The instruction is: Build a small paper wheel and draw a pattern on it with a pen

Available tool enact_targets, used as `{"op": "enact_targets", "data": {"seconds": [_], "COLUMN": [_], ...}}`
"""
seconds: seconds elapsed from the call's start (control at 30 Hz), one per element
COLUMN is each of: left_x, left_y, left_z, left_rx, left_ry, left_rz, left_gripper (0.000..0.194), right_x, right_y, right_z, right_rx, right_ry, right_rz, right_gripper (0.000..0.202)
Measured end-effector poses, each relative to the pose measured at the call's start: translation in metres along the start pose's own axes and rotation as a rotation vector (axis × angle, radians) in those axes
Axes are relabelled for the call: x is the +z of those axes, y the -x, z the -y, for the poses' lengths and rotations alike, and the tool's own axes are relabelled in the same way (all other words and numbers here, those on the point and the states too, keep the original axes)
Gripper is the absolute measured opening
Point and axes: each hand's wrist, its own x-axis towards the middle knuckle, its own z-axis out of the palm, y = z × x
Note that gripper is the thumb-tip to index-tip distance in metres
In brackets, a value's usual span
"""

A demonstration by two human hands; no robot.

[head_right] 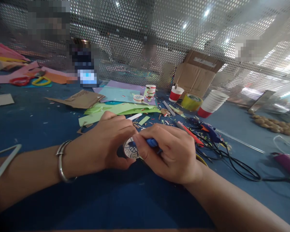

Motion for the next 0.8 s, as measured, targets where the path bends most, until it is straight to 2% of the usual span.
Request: {"op": "enact_targets", "data": {"seconds": [0.8], "left_x": [-0.0001], "left_y": [0.0026], "left_z": [0.0002], "left_rx": [0.027], "left_ry": [-0.043], "left_rz": [-0.024], "left_gripper": [0.033], "right_x": [0.0003], "right_y": [0.0008], "right_z": [-0.0031], "right_rx": [-0.004], "right_ry": [0.045], "right_rz": [-0.027], "right_gripper": [0.01]}}
